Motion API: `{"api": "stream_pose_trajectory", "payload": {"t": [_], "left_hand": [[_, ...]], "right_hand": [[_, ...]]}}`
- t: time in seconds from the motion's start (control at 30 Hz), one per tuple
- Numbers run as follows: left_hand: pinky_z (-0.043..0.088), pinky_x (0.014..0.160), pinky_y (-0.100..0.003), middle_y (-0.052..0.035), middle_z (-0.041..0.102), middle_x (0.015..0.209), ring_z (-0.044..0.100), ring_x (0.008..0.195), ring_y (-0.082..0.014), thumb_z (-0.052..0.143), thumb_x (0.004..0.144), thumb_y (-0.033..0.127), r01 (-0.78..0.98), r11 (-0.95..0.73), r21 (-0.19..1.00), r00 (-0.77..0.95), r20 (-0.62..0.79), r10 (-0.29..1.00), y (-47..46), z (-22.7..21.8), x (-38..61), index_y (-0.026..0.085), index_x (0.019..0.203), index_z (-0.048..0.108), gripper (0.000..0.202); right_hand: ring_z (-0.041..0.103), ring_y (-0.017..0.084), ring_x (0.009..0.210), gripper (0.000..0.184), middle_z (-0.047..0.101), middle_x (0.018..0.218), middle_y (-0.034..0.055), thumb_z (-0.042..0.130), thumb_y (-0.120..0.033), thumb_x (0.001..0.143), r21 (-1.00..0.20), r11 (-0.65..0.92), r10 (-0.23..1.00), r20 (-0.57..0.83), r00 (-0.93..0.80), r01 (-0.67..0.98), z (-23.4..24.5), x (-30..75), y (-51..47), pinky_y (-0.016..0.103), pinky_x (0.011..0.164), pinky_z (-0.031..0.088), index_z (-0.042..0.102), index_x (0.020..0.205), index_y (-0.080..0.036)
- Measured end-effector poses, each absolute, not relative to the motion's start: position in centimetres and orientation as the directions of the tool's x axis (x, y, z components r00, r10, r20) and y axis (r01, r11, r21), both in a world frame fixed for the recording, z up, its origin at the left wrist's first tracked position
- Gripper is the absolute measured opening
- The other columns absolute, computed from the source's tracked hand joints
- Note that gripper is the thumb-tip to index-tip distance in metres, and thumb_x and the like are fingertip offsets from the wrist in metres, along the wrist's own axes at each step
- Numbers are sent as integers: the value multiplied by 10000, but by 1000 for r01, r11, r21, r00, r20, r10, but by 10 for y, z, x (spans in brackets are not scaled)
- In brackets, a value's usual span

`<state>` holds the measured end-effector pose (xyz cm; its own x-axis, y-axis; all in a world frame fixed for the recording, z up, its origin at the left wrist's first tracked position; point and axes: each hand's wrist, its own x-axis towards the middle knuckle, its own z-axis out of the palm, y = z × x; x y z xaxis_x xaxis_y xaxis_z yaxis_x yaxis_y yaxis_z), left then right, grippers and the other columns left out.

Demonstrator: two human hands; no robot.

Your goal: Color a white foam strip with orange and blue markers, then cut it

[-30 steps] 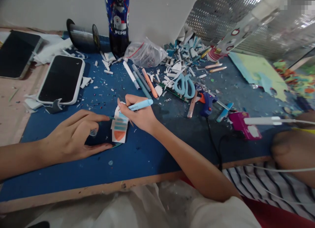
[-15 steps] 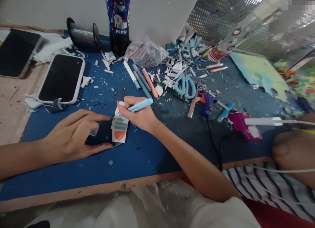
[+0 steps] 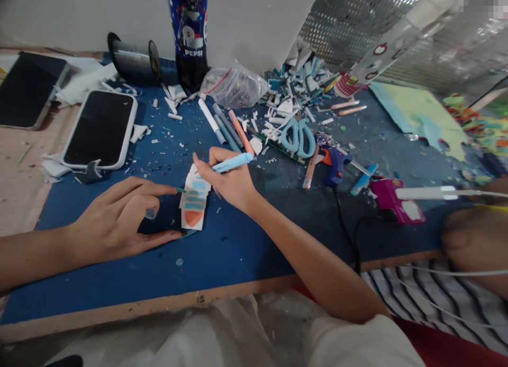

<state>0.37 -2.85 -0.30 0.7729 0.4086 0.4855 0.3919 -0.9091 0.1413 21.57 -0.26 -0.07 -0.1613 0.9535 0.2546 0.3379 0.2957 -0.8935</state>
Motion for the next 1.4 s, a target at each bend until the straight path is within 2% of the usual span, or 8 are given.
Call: {"api": "stream_pose_trajectory", "payload": {"t": [0.2,0.7,1.4], "left_hand": [[512,623,-403,-149,604,952,575,832,-263,627,747,414,394,-907,149,770,485,415,-29,-3,3,159,833,402,350],[516,598,-401,-156,617,930,590,814,-271,622,750,424,398,-908,133,766,496,409,-28,-3,4,152,826,412,352],[520,602,-401,-159,616,928,585,820,-272,649,737,410,397,-909,129,767,497,406,-29,-3,4,135,815,413,371]], "right_hand": [[356,69,421,377,354,445,-63,585,-281,796,-884,311,944,242,-225,350,-3,217,-3,248,461,354,377,492,-198],[335,50,427,356,311,465,-75,593,-268,799,-917,292,944,232,-233,272,-7,216,-3,200,414,308,388,521,-180],[308,45,435,371,280,474,-81,565,-179,794,-865,340,934,265,-241,368,-5,216,-2,214,432,258,328,508,-178]]}}
